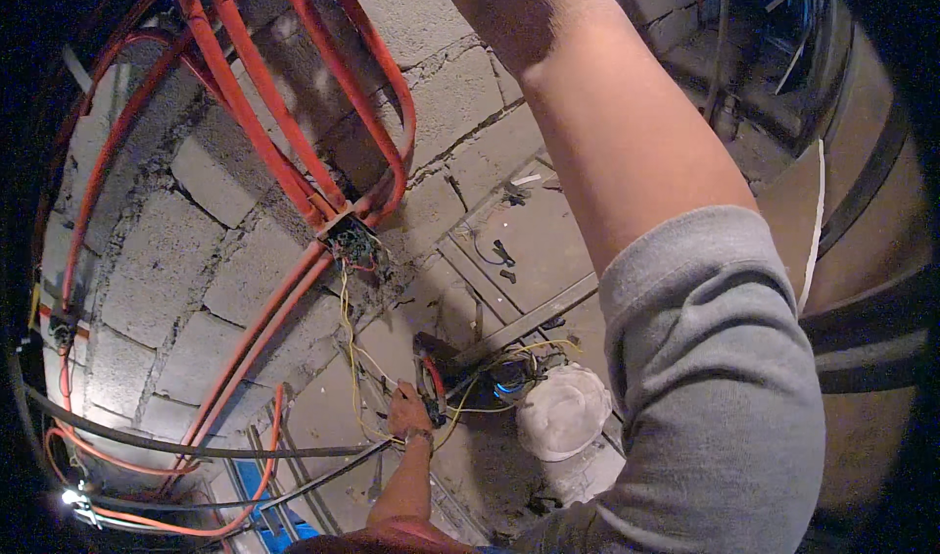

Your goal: The person uses pliers and their hands to pull, cut, and trim electrical wires extending from conduit pipes and a junction box.

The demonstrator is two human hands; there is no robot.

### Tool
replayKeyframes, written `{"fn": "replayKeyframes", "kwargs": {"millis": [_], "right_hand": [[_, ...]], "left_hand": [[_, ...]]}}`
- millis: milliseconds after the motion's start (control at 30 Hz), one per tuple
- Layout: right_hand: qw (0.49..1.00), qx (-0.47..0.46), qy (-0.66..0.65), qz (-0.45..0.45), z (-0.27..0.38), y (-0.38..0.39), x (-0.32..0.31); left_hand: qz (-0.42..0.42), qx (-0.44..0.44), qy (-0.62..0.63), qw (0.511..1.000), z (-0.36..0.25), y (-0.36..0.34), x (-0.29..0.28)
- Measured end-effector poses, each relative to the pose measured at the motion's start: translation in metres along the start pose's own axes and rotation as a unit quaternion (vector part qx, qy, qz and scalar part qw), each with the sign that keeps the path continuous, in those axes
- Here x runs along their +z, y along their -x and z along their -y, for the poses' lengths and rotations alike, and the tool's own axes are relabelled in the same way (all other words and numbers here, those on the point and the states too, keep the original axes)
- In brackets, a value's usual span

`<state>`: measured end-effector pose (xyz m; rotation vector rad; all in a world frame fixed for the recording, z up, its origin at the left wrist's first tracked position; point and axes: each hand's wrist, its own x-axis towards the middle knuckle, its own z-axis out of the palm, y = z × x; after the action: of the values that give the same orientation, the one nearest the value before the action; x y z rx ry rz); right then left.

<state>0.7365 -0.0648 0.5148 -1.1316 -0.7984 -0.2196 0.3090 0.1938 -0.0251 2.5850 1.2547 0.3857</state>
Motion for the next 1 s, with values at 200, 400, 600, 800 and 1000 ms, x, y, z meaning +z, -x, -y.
{"fn": "replayKeyframes", "kwargs": {"millis": [200, 400, 600, 800, 1000], "right_hand": [[1.0, 0.002, 0.001, -0.009, -0.003, 0.004, -0.005], [1.0, 0.001, -0.013, -0.001, -0.012, 0.023, 0.006], [1.0, -0.009, -0.003, -0.012, -0.017, 0.06, -0.015], [1.0, -0.008, -0.005, -0.02, -0.035, 0.099, -0.021], [0.999, -0.015, 0.01, -0.032, -0.032, 0.125, -0.033]], "left_hand": [[-0.03, -0.014, -0.013, 0.999, 0.006, -0.004, 0.015], [-0.037, -0.027, -0.02, 0.999, 0.02, -0.005, 0.015], [-0.038, 0.003, -0.015, 0.999, 0.009, -0.003, 0.011], [-0.051, -0.01, -0.026, 0.998, 0.01, -0.002, 0.006], [0.004, -0.038, -0.002, 0.999, -0.002, 0.002, -0.003]]}}
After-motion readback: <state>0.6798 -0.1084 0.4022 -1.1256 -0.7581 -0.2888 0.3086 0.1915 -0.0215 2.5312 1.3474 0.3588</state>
